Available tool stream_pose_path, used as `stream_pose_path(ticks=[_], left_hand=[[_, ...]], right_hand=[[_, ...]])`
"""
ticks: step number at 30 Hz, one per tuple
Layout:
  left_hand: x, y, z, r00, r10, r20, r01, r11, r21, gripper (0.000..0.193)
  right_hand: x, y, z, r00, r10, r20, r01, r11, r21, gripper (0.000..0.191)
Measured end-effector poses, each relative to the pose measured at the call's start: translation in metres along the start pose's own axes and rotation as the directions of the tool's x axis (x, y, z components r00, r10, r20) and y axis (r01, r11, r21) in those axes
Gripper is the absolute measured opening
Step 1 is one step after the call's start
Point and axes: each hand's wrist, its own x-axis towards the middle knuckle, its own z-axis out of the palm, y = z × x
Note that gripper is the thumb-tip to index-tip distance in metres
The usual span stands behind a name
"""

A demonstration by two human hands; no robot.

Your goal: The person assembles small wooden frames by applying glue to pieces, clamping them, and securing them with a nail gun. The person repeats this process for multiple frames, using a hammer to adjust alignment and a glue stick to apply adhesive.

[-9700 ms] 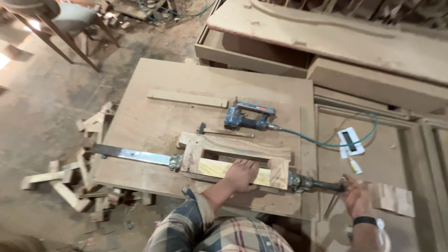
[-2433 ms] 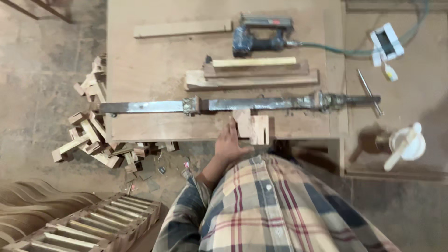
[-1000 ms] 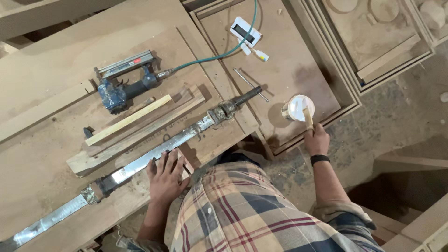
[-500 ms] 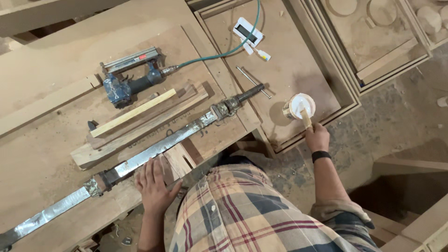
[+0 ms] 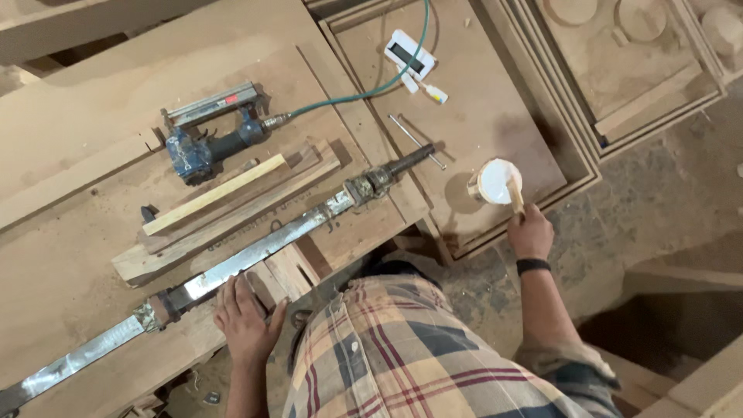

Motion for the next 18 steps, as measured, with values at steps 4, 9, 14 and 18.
stream_pose_path(ticks=[4,9,14,18], left_hand=[[0.004,0.002,0.004,0.996,-0.084,-0.029,0.083,0.996,-0.026,0.094],[0.004,0.000,0.011,0.977,-0.127,-0.173,0.097,0.980,-0.172,0.077],[0.002,-0.012,0.003,0.982,-0.089,-0.168,0.056,0.979,-0.195,0.065],[0.014,-0.038,-0.016,0.991,0.100,-0.086,-0.106,0.992,-0.064,0.046]], right_hand=[[-0.005,0.013,0.009,0.922,0.230,0.312,-0.382,0.670,0.636,0.021],[-0.016,0.024,0.014,0.623,0.209,0.754,-0.753,-0.101,0.651,0.012],[-0.039,0.036,0.004,0.571,-0.015,0.821,-0.791,-0.277,0.546,0.011],[-0.087,0.022,-0.002,0.673,-0.047,0.738,-0.736,-0.145,0.662,0.021]])
